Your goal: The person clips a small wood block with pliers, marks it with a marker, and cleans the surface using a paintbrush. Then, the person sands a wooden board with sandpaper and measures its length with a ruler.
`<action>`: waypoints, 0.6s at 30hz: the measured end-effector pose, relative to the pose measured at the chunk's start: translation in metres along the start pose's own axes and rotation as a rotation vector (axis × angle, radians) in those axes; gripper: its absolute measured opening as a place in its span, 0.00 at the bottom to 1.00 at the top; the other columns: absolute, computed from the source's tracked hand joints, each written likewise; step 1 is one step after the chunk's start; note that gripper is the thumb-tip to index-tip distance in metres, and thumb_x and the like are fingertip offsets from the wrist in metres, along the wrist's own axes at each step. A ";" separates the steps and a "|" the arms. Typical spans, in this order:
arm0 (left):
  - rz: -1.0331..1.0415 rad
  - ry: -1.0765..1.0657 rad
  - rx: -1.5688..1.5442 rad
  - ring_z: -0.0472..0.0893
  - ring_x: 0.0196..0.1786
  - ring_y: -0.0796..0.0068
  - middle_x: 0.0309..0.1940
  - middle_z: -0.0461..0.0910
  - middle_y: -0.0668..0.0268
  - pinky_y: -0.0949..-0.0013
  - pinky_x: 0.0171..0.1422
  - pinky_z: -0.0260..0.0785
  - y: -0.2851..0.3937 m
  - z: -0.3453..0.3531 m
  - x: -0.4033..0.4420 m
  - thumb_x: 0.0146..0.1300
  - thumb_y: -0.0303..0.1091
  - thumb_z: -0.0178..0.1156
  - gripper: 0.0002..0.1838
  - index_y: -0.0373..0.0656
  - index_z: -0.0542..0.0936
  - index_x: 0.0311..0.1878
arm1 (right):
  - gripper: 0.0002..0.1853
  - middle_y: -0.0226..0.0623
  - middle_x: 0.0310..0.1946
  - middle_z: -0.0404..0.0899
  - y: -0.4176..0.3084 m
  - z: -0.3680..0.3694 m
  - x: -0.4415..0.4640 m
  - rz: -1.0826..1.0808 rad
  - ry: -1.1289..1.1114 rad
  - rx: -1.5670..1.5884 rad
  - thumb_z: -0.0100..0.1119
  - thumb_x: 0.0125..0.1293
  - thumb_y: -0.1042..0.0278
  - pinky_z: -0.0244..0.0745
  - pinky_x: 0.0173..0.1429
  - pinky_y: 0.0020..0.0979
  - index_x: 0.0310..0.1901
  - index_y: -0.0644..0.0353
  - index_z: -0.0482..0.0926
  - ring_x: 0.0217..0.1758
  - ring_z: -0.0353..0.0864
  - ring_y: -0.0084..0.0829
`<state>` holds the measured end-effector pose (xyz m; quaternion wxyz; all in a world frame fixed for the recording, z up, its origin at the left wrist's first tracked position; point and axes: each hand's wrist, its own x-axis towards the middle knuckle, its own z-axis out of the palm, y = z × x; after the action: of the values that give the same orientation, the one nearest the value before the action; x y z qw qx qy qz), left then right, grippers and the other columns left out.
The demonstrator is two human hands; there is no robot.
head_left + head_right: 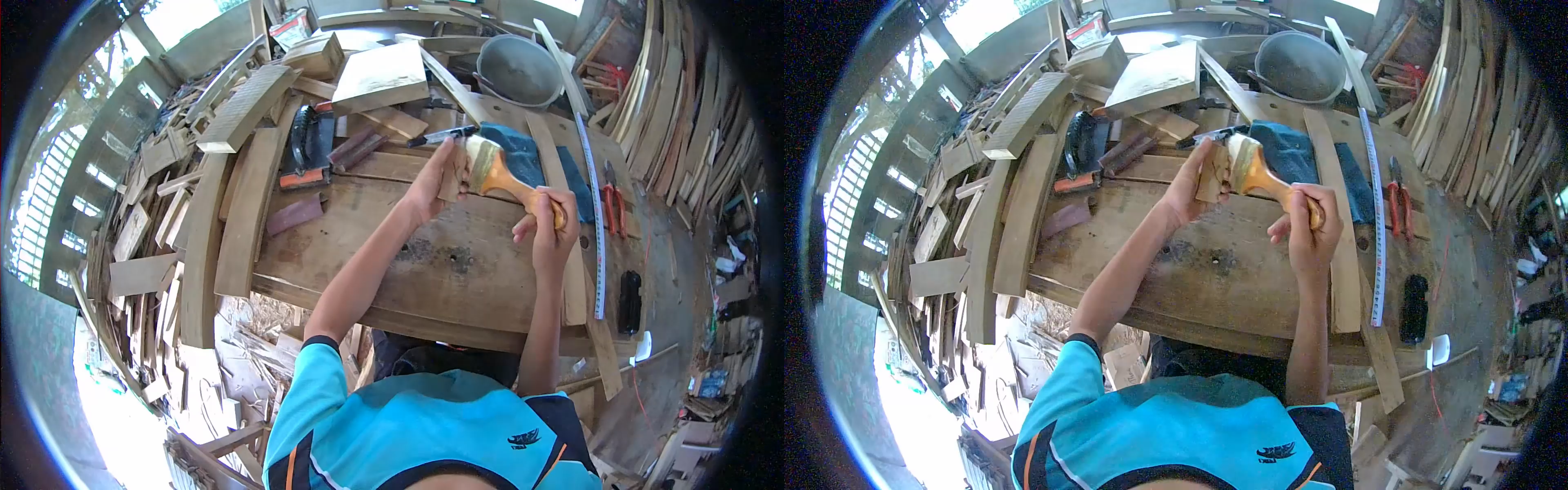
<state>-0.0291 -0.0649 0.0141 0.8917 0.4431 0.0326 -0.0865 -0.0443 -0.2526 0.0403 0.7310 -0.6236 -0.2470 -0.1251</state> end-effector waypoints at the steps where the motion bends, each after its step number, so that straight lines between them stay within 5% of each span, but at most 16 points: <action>1: 0.044 0.047 0.041 0.68 0.23 0.82 0.23 0.70 0.74 0.78 0.24 0.58 0.001 0.000 0.000 0.61 0.62 0.41 0.25 0.49 0.73 0.36 | 0.04 0.34 0.24 0.72 0.000 0.000 -0.001 0.003 0.004 -0.004 0.45 0.64 0.74 0.65 0.14 0.19 0.37 0.64 0.69 0.15 0.74 0.21; 6: 0.079 0.003 0.150 0.71 0.24 0.81 0.24 0.72 0.73 0.77 0.27 0.63 -0.002 -0.008 0.006 0.59 0.62 0.44 0.26 0.47 0.73 0.38 | 0.04 0.35 0.24 0.71 -0.005 -0.003 -0.004 0.040 -0.124 0.000 0.45 0.63 0.74 0.63 0.13 0.19 0.36 0.64 0.69 0.12 0.71 0.22; 9: 0.022 0.137 -0.082 0.74 0.29 0.76 0.26 0.74 0.69 0.70 0.36 0.70 -0.003 -0.017 0.011 0.58 0.59 0.47 0.26 0.43 0.74 0.41 | 0.04 0.35 0.23 0.70 -0.008 0.001 -0.005 0.083 -0.200 0.074 0.45 0.63 0.74 0.62 0.12 0.20 0.36 0.65 0.69 0.11 0.70 0.23; 15: 0.054 -0.098 -0.323 0.78 0.36 0.65 0.34 0.77 0.61 0.61 0.42 0.72 0.003 -0.019 0.008 0.61 0.58 0.42 0.28 0.40 0.73 0.44 | 0.07 0.37 0.21 0.69 -0.006 -0.004 -0.002 0.173 -0.163 0.172 0.43 0.63 0.70 0.59 0.10 0.21 0.35 0.65 0.69 0.08 0.65 0.23; 18: -0.078 -0.322 -0.423 0.75 0.48 0.60 0.48 0.73 0.55 0.56 0.53 0.68 0.005 -0.012 0.008 0.60 0.61 0.39 0.34 0.38 0.68 0.55 | 0.08 0.37 0.23 0.71 -0.007 -0.005 0.002 0.136 -0.068 0.164 0.45 0.64 0.69 0.60 0.11 0.20 0.37 0.65 0.70 0.10 0.66 0.23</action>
<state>-0.0202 -0.0534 0.0102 0.9542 0.2256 -0.0754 -0.1815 -0.0444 -0.2589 0.0469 0.7775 -0.5810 -0.2384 -0.0335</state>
